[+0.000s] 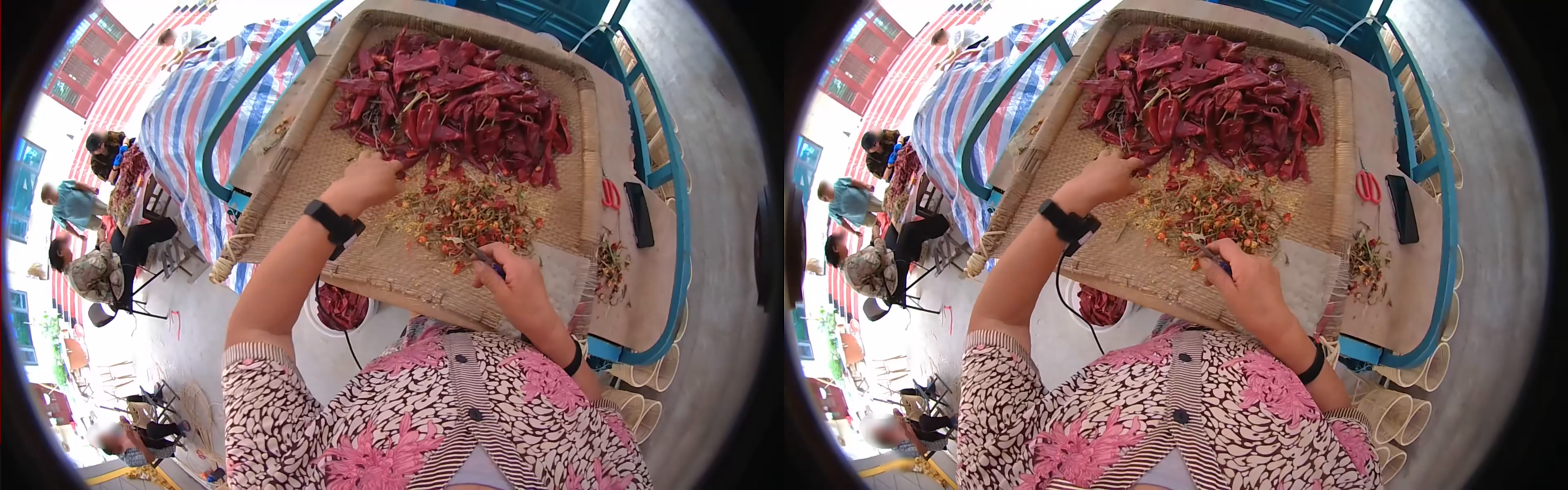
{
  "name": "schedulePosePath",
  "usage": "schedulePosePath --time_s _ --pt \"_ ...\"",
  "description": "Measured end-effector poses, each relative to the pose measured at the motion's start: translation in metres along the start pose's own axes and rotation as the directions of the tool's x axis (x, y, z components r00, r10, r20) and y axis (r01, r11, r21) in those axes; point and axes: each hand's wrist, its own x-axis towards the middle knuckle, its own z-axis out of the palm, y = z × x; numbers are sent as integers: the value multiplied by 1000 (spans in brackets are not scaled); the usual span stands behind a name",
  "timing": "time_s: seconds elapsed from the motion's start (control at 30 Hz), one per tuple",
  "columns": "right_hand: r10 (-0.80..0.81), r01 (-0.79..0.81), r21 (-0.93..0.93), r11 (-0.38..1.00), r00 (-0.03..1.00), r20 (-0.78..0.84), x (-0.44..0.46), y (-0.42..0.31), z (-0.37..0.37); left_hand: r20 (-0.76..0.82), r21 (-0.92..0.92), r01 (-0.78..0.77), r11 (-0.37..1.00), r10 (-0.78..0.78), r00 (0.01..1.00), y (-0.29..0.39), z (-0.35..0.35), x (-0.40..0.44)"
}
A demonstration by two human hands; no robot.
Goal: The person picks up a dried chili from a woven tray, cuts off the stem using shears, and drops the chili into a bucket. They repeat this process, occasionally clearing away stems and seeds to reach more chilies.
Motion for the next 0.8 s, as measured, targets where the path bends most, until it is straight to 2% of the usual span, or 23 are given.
schedulePosePath --time_s 0.03,0.13,0.23,0.33,0.47,0.5,0.57,0.67,0.77,0.8 --pt "0 0 2 1000 1000 -10 -1 0 0 6 17 19 1000 -19 1000 -1 7 8" --pt "2 -1 42 999 1000 -31 -7 5 -2 -8 -164 -65 984 65 998 -10 20 14" --pt "27 -24 66 998 999 -39 -13 10 0 52 -305 -229 925 256 965 -4 31 -5" --pt "36 -32 62 998 997 -71 -14 14 7 -109 -301 -330 895 311 944 18 33 -39" --pt "66 -63 28 998 991 -114 -16 16 14 -365 -284 -344 895 231 902 28 33 -56" --pt "93 -93 4 996 988 -122 -15 15 14 -346 -408 -301 862 160 925 31 28 -59" --pt "146 -155 -51 987 980 -137 -14 3 16 -277 -639 -202 742 23 960 35 16 -71" --pt "99 -100 7 995 975 -201 -13 -1 21 -185 -859 -129 496 -64 981 41 20 -79" --pt "78 -55 134 989 982 -174 -10 1 18 -103 -995 -103 16 8 995 61 4 -95" --pt "53 -27 143 989 983 -177 -9 2 18 -108 -994 -108 -5 5 994 67 6 -98"
